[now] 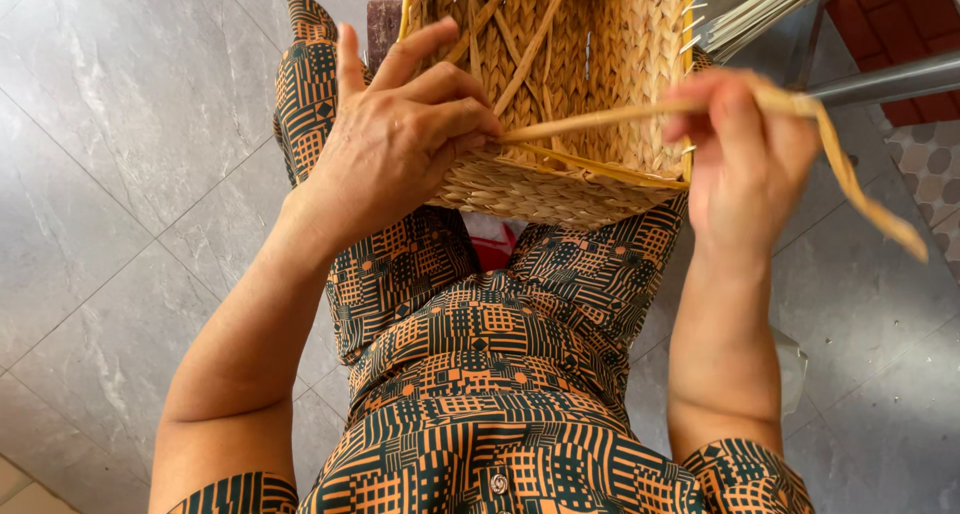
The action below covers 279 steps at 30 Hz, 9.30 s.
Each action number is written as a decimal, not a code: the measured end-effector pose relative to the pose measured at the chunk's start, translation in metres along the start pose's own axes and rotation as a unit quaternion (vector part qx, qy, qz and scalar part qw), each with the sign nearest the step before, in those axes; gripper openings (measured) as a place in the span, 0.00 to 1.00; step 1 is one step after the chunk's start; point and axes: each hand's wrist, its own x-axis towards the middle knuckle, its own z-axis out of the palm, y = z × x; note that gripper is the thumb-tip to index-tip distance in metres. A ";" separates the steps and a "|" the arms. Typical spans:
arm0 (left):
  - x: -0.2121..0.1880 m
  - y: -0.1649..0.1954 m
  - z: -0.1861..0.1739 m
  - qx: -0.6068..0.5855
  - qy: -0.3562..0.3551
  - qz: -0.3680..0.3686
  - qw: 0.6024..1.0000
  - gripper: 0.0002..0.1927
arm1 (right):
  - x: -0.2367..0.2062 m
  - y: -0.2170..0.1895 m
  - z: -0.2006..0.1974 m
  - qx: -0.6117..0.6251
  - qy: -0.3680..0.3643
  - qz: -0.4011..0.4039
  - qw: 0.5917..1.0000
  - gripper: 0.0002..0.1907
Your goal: The person sits with a woven water-hyacinth basket on their lap and weaves flat reed strips along its rim, threading and tightening each strip around the basket edge by hand. They pull the strips taut, fold them over the rim, and tuck the ends into the weave, working around the basket.
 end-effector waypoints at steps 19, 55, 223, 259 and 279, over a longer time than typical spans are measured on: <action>0.016 0.011 0.021 0.093 0.082 0.037 0.992 0.08 | 0.020 -0.031 0.015 -0.400 0.012 -0.015 0.916 0.16; -0.006 -0.009 0.022 0.023 0.082 0.089 0.992 0.15 | 0.003 0.000 0.001 0.413 -0.098 0.210 0.881 0.14; 0.028 -0.013 0.049 -0.034 -0.010 0.146 0.989 0.08 | -0.065 -0.012 -0.027 0.021 -0.036 0.138 0.990 0.18; 0.054 0.004 0.060 -0.108 -0.181 -0.039 0.977 0.13 | -0.071 0.046 0.053 -0.211 -0.022 0.153 0.965 0.16; 0.036 0.001 0.060 -0.090 -0.036 0.119 0.988 0.11 | -0.075 0.057 -0.020 0.197 -0.083 0.352 0.911 0.13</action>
